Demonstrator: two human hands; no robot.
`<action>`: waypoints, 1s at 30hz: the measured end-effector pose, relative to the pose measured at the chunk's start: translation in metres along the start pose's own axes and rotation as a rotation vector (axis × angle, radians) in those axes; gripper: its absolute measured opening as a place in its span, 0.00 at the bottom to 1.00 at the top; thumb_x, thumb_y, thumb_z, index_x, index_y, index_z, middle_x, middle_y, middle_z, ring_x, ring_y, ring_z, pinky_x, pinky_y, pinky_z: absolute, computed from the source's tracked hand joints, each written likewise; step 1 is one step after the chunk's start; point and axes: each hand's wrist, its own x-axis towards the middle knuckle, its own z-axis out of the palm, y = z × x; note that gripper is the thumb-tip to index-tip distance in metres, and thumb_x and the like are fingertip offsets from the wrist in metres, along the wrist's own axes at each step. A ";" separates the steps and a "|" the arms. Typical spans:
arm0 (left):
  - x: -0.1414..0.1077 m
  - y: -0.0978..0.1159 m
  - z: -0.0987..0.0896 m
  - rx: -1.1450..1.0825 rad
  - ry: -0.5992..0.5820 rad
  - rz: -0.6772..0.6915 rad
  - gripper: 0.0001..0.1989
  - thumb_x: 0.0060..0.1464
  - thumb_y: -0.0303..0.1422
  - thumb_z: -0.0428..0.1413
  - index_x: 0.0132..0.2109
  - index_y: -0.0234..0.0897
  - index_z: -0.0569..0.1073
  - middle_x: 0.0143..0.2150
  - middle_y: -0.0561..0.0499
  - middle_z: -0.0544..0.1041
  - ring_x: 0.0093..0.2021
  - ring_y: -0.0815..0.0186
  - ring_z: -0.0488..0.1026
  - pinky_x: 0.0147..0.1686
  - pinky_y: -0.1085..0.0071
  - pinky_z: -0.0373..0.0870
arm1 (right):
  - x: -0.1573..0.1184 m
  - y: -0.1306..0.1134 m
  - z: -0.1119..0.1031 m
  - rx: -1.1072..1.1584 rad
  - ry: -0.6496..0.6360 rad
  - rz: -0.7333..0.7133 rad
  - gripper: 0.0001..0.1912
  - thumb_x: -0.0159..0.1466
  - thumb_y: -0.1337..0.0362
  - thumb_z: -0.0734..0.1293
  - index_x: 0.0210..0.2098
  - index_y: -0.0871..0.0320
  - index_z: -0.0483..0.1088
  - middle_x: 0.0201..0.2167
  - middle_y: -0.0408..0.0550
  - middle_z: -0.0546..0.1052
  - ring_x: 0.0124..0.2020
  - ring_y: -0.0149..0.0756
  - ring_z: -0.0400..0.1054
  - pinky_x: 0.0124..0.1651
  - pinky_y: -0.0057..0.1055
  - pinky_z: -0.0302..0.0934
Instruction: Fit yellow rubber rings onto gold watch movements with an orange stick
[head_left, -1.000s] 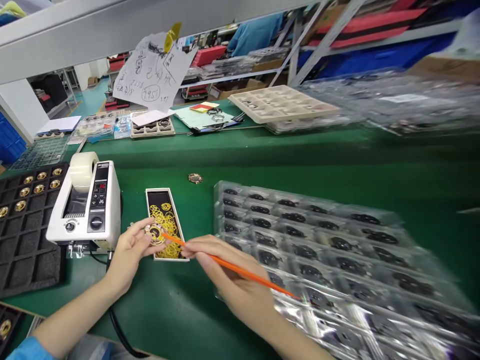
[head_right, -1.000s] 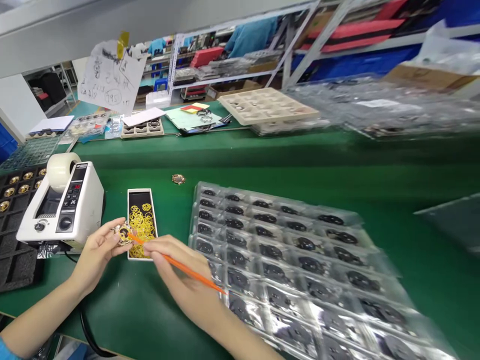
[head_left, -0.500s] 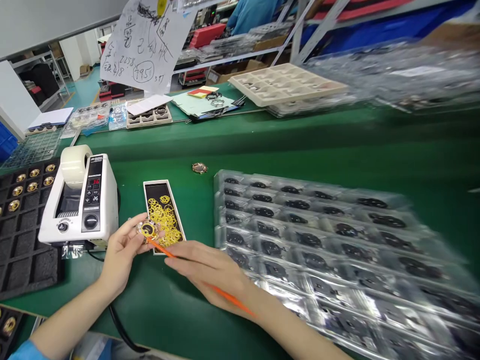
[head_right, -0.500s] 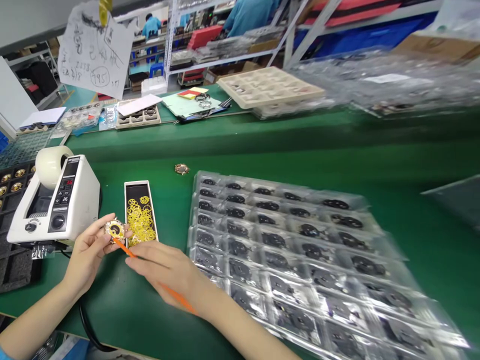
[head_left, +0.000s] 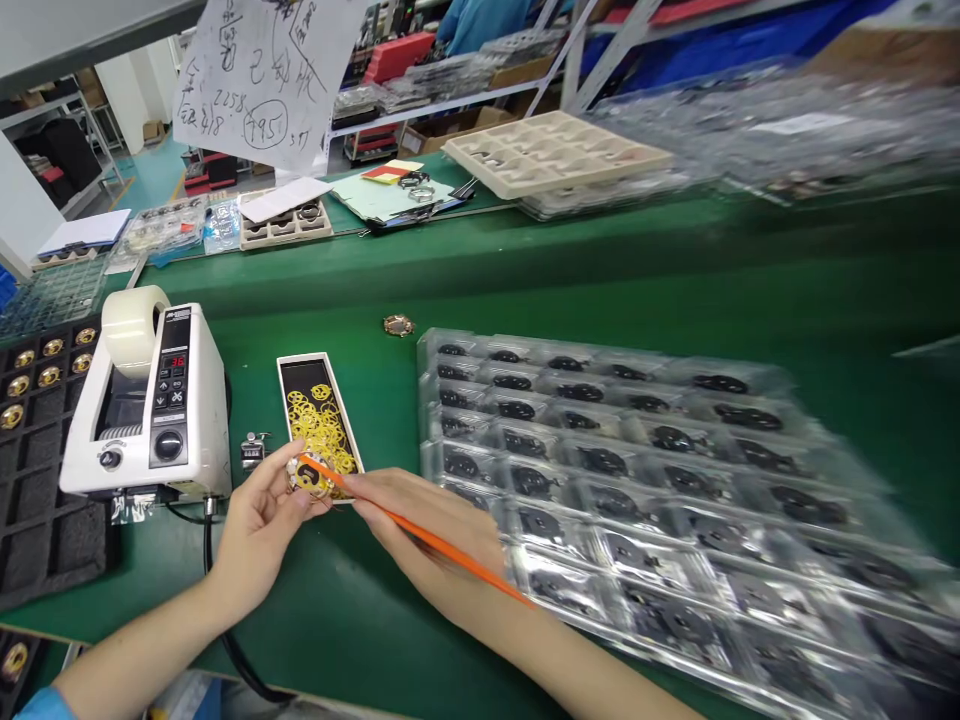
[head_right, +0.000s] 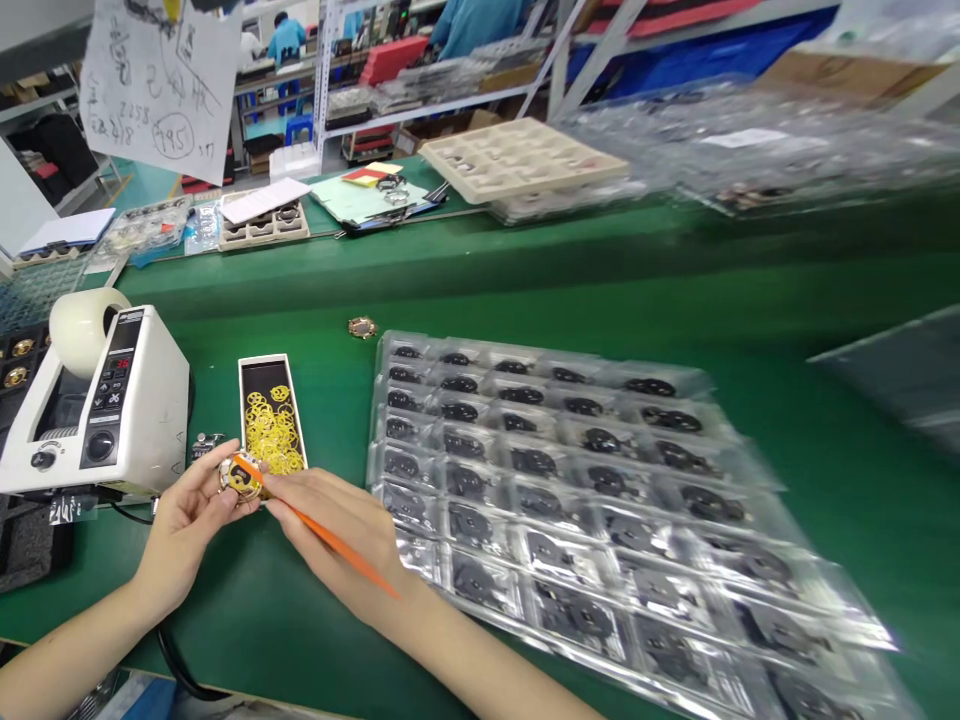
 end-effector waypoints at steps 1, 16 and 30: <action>0.000 -0.001 0.000 -0.001 -0.007 -0.009 0.25 0.50 0.40 0.64 0.55 0.41 0.74 0.48 0.47 0.80 0.47 0.63 0.76 0.47 0.69 0.75 | -0.001 0.002 0.002 -0.013 0.003 -0.027 0.14 0.66 0.76 0.62 0.48 0.58 0.70 0.38 0.52 0.80 0.38 0.34 0.76 0.40 0.30 0.74; 0.009 0.002 -0.001 -0.034 0.057 -0.147 0.18 0.41 0.33 0.68 0.41 0.35 0.76 0.32 0.49 0.81 0.31 0.65 0.79 0.30 0.73 0.75 | -0.001 0.005 -0.011 -0.161 0.052 -0.125 0.11 0.67 0.73 0.58 0.43 0.60 0.70 0.35 0.54 0.77 0.36 0.36 0.73 0.36 0.31 0.70; 0.004 -0.002 0.003 0.241 0.045 0.009 0.09 0.46 0.33 0.62 0.35 0.34 0.71 0.29 0.50 0.77 0.23 0.70 0.73 0.18 0.78 0.66 | -0.011 -0.002 0.008 -0.325 0.005 -0.189 0.13 0.71 0.69 0.53 0.38 0.59 0.68 0.22 0.45 0.70 0.22 0.33 0.65 0.25 0.29 0.61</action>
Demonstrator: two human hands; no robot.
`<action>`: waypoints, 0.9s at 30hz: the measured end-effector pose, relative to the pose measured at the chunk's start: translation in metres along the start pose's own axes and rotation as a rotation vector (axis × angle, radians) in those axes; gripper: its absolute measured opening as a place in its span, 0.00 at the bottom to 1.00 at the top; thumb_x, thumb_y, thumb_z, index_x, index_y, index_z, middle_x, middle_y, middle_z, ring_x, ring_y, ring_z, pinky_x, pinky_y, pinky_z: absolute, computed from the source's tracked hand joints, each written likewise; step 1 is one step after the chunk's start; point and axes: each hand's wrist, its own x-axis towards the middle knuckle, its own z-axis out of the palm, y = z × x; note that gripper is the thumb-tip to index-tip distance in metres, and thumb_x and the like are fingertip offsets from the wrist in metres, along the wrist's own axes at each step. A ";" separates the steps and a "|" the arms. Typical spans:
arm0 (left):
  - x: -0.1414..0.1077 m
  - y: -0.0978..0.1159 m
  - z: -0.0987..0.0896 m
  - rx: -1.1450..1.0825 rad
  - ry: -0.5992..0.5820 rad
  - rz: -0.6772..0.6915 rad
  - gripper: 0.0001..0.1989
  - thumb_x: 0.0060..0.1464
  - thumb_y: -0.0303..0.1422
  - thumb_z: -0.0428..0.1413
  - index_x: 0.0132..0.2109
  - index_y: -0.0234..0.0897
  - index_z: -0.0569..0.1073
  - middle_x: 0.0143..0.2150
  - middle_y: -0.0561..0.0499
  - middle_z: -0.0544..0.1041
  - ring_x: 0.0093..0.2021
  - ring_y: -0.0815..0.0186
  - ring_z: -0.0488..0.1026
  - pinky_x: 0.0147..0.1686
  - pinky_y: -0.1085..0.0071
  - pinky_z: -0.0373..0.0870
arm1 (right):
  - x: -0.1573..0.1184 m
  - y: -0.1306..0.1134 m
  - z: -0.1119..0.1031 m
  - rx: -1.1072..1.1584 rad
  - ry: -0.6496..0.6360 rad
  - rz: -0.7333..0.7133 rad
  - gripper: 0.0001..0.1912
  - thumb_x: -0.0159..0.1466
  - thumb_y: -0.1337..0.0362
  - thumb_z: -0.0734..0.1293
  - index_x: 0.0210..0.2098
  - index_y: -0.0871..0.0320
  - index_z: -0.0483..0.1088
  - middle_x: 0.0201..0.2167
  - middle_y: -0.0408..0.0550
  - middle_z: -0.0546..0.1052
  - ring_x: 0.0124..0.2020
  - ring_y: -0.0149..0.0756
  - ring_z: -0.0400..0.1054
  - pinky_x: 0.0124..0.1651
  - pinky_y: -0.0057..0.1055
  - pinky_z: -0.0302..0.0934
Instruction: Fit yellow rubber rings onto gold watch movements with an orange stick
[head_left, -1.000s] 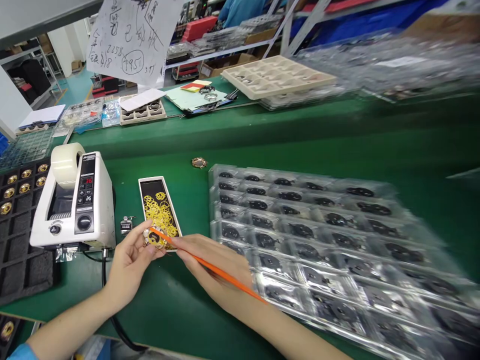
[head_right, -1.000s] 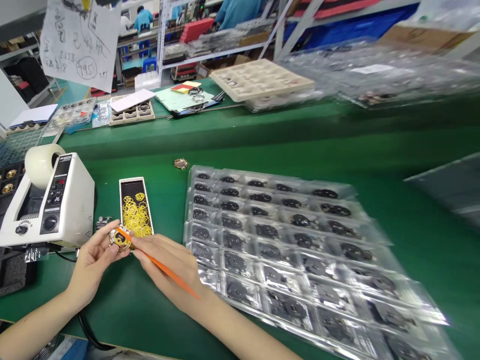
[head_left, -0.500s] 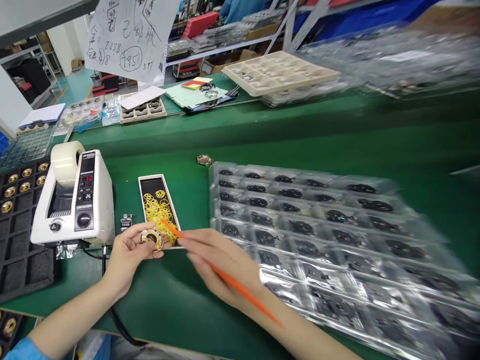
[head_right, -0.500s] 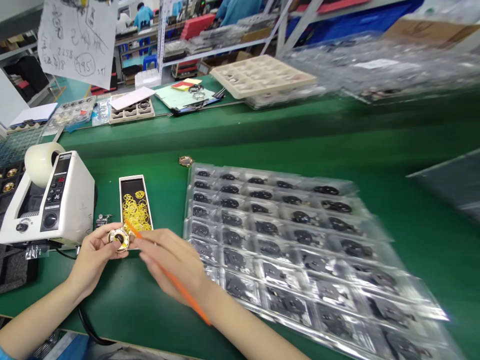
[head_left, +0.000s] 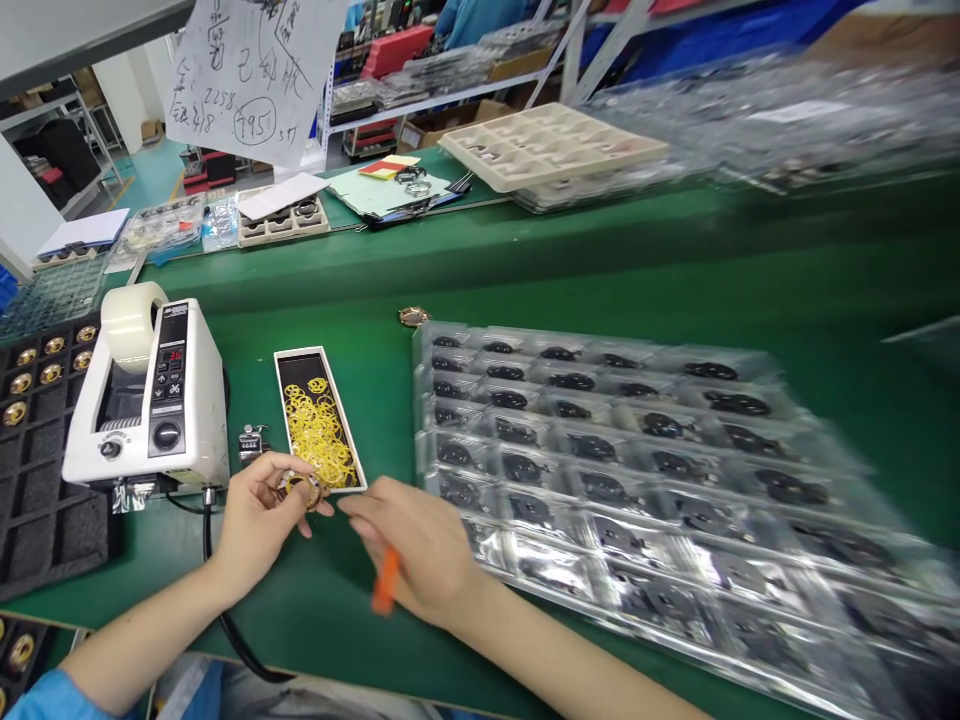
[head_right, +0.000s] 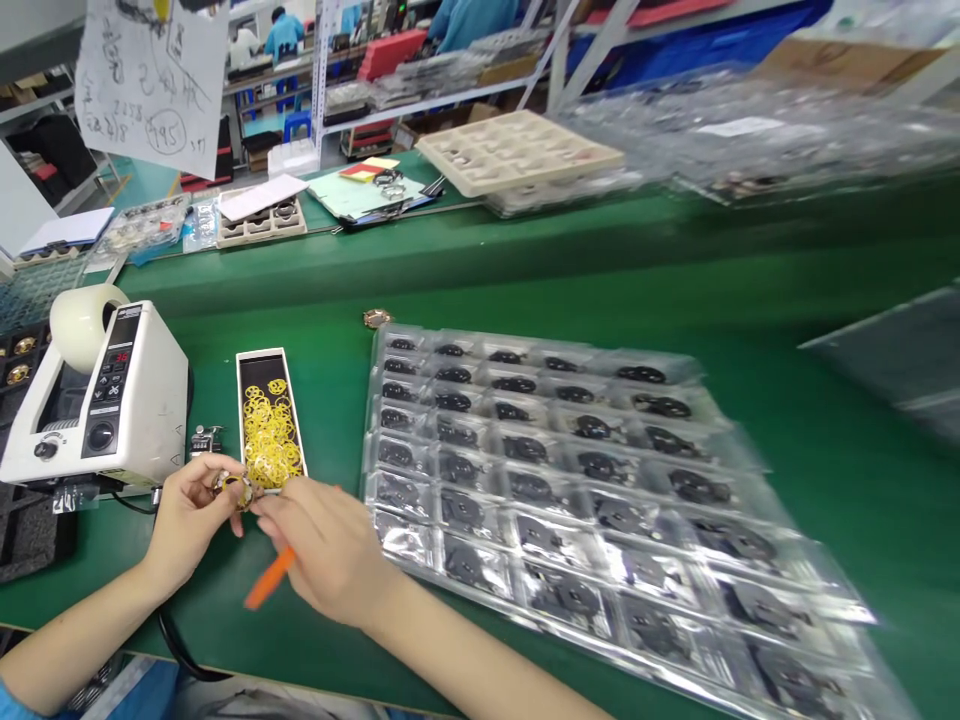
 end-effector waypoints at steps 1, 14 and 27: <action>-0.001 0.000 0.001 0.008 0.005 0.028 0.10 0.46 0.32 0.61 0.37 0.35 0.72 0.31 0.50 0.78 0.25 0.70 0.74 0.22 0.77 0.69 | -0.001 -0.002 0.004 -0.041 -0.024 0.016 0.11 0.70 0.70 0.55 0.39 0.60 0.68 0.22 0.45 0.71 0.22 0.32 0.65 0.23 0.29 0.60; -0.017 -0.020 0.004 0.307 0.031 0.262 0.24 0.48 0.20 0.53 0.53 0.40 0.70 0.50 0.47 0.78 0.47 0.62 0.77 0.46 0.69 0.74 | 0.000 -0.004 0.016 -0.006 -0.001 0.241 0.06 0.66 0.72 0.61 0.36 0.60 0.68 0.27 0.46 0.74 0.26 0.32 0.70 0.28 0.26 0.64; -0.009 -0.021 -0.001 0.306 0.030 0.238 0.19 0.54 0.25 0.54 0.53 0.39 0.69 0.50 0.45 0.78 0.47 0.61 0.77 0.47 0.69 0.74 | 0.011 -0.003 0.003 0.430 -0.118 0.462 0.07 0.56 0.72 0.60 0.24 0.56 0.62 0.19 0.39 0.67 0.19 0.26 0.57 0.22 0.23 0.53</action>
